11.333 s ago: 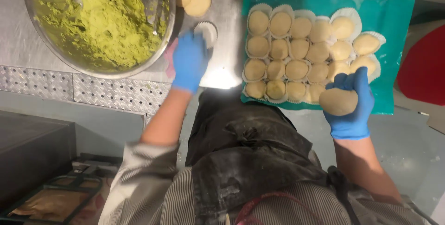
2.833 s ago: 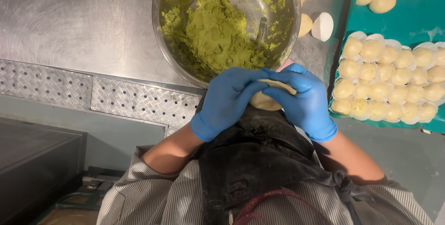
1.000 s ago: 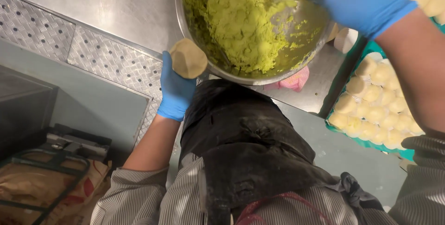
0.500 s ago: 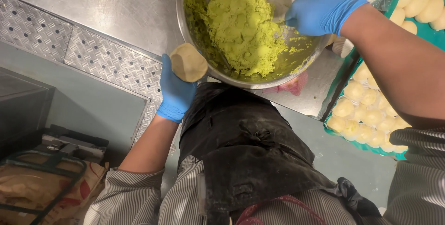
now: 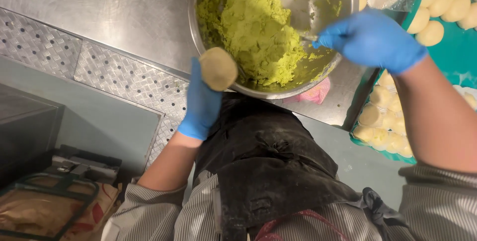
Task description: Filling dough discs with a green paste and folding them into buns on a bakery prep table.
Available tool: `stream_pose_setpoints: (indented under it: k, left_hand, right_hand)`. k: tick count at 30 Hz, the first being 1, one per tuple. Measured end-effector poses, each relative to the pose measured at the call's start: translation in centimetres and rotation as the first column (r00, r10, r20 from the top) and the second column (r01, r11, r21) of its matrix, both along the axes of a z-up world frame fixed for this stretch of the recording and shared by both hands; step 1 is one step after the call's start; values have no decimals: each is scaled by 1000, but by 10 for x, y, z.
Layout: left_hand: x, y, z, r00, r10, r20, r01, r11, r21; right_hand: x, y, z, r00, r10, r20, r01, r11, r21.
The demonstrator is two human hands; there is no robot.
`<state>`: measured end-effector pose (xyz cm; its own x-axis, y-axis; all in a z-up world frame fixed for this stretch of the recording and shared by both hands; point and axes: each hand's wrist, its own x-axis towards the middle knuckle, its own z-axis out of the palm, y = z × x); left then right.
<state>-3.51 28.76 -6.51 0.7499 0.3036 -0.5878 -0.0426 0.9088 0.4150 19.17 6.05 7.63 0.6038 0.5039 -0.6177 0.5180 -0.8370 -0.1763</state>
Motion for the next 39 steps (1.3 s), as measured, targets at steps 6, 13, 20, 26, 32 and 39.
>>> stream_pose_setpoints:
  k: [6, 13, 20, 26, 32, 39]
  left_hand:
    - [36, -30, 64, 883, -440, -164, 312, 288, 906]
    - [50, -65, 62, 835, -483, 265, 339, 829, 445]
    - [52, -70, 77, 890, -370, 266, 371, 927, 50]
    - [48, -66, 81, 875, -459, 153, 325, 791, 518]
    - [47, -61, 64, 863, -434, 260, 349, 883, 314]
    - [40, -46, 82, 844, -410, 347, 389, 912, 133]
  right_hand:
    - [-56, -25, 19, 916, 107, 387, -265, 885, 383]
    - [-117, -25, 13, 352, 244, 904, -438, 896, -72]
    - [-148, -34, 2, 343, 170, 924, -443, 897, -1]
    - [-144, -45, 36, 910, -411, 61, 248, 655, 714]
    - [-122, -68, 33, 729, -564, -388, 634, 342, 694]
    - [-81, -56, -62, 814, -560, -158, 556, 671, 490]
